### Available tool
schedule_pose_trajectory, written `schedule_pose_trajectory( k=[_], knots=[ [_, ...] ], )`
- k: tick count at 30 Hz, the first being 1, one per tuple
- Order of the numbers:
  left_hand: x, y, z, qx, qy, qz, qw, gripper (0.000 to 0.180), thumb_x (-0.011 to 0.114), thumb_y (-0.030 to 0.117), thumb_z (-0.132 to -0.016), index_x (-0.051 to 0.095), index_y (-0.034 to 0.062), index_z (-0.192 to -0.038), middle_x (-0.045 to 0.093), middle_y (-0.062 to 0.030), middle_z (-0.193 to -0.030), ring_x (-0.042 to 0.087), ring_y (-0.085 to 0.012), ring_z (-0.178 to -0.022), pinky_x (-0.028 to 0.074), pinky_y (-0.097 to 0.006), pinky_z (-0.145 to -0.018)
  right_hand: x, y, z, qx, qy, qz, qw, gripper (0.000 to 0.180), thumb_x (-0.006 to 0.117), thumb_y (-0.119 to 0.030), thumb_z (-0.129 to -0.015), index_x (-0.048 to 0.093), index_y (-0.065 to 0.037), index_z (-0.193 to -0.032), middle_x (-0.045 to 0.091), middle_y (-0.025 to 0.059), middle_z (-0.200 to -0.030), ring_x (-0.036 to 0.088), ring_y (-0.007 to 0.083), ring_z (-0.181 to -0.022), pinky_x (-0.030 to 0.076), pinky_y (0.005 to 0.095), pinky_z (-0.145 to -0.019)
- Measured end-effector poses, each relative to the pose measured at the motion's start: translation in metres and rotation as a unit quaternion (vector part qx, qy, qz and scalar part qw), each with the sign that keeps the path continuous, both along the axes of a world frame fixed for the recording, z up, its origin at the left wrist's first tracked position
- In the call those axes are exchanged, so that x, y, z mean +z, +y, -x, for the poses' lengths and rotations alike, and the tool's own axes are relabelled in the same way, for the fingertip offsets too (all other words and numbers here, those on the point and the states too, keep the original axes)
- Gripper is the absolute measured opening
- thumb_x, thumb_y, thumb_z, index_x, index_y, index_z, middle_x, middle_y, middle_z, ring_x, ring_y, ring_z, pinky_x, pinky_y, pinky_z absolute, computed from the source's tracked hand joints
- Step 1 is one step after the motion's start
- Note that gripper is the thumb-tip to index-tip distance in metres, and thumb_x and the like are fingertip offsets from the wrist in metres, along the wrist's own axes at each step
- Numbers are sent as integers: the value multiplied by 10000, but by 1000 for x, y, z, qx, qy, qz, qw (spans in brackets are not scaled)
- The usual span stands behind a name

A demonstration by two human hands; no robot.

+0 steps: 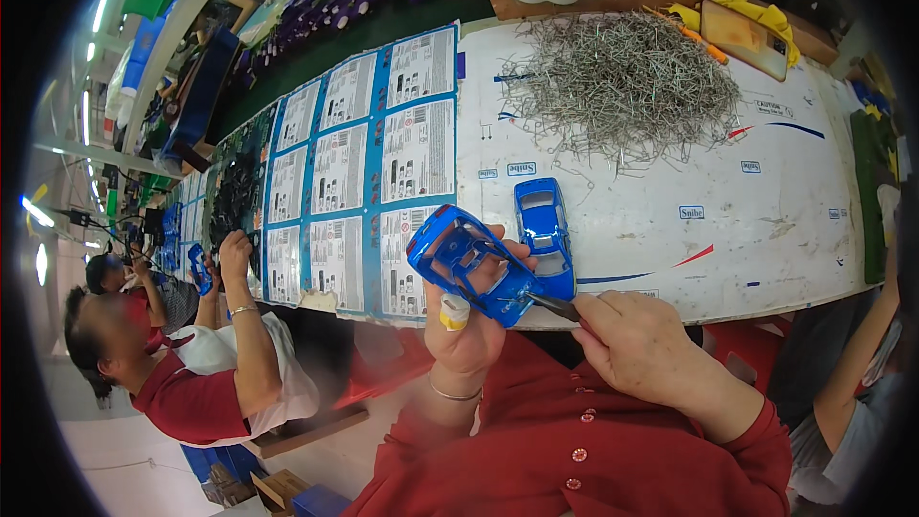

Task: The person assembles toy cars by trimming and attaching wire pieces inside the toy car shells using pliers, then placing the shells on the table.

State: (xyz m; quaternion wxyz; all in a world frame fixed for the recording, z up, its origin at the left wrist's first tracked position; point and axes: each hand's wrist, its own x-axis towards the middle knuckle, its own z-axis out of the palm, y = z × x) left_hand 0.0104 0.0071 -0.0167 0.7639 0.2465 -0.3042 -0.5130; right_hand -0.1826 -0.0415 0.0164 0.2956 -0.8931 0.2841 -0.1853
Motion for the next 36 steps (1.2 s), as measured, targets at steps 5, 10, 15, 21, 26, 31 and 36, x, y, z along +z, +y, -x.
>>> schedule_pose_trajectory(
  k=[5, 10, 15, 21, 26, 31, 36],
  knots=[
    [3, 1, 2, 2, 54, -28, 998, 617, 639, 210, -850, 346, 37, -1364, 493, -176, -1292, 552, -366, -1105, 475, -498, -936, 0, -1, 0, 4, 5, -1, 1000, 193, 644, -159, -809, 548, -35, -924, 568, 103, -717, 590, 273, -625, 483, 377, -551],
    [5, 2, 7, 75, -104, -105, 986, 685, 492, -167, -658, 365, 18, -1306, 541, -197, -1163, 588, -317, -1044, 497, -435, -904, 4, -1, -2, 4, 18, 3, 1000, 180, 640, -157, -813, 542, -37, -906, 567, 104, -717, 590, 270, -616, 484, 370, -548],
    [6, 1, 5, 76, -185, -97, 975, 627, 398, -169, -663, 370, -7, -1267, 543, -193, -1130, 602, -305, -1020, 509, -427, -894, 6, 1, -5, 12, 41, 16, 999, 171, 635, -157, -821, 534, -35, -885, 566, 107, -710, 592, 268, -612, 487, 363, -545],
    [6, -1, 6, 99, -185, -113, 971, 613, 352, -160, -664, 347, -8, -1257, 564, -223, -1077, 603, -300, -1003, 494, -424, -905, 3, 3, -8, 8, 75, 40, 996, 264, 662, -148, -774, 557, -25, -983, 554, 87, -727, 569, 249, -638, 468, 361, -557],
    [-1, 1, 2, 111, -171, -104, 973, 658, 359, -185, -666, 352, 32, -1287, 498, -178, -1160, 613, -300, -994, 552, -438, -858, 2, 5, -11, 8, 89, 88, 992, 274, 664, -142, -764, 545, -25, -981, 543, 86, -735, 555, 243, -644, 464, 349, -572],
    [-2, 1, 3, 109, -138, -94, 980, 640, 368, -175, -675, 357, 18, -1285, 514, -187, -1159, 609, -312, -1012, 550, -453, -860, 2, 5, -9, 12, 68, 56, 996, 277, 658, -137, -771, 543, -22, -995, 546, 87, -739, 560, 250, -652, 469, 355, -577],
    [-3, 1, 5, 123, -136, -140, 973, 609, 369, -167, -679, 378, 8, -1263, 541, -197, -1113, 621, -313, -984, 548, -450, -850, 3, 2, -13, 10, 52, 60, 997, 172, 626, -159, -818, 522, -32, -868, 544, 97, -683, 576, 254, -586, 480, 351, -537]
  ],
)
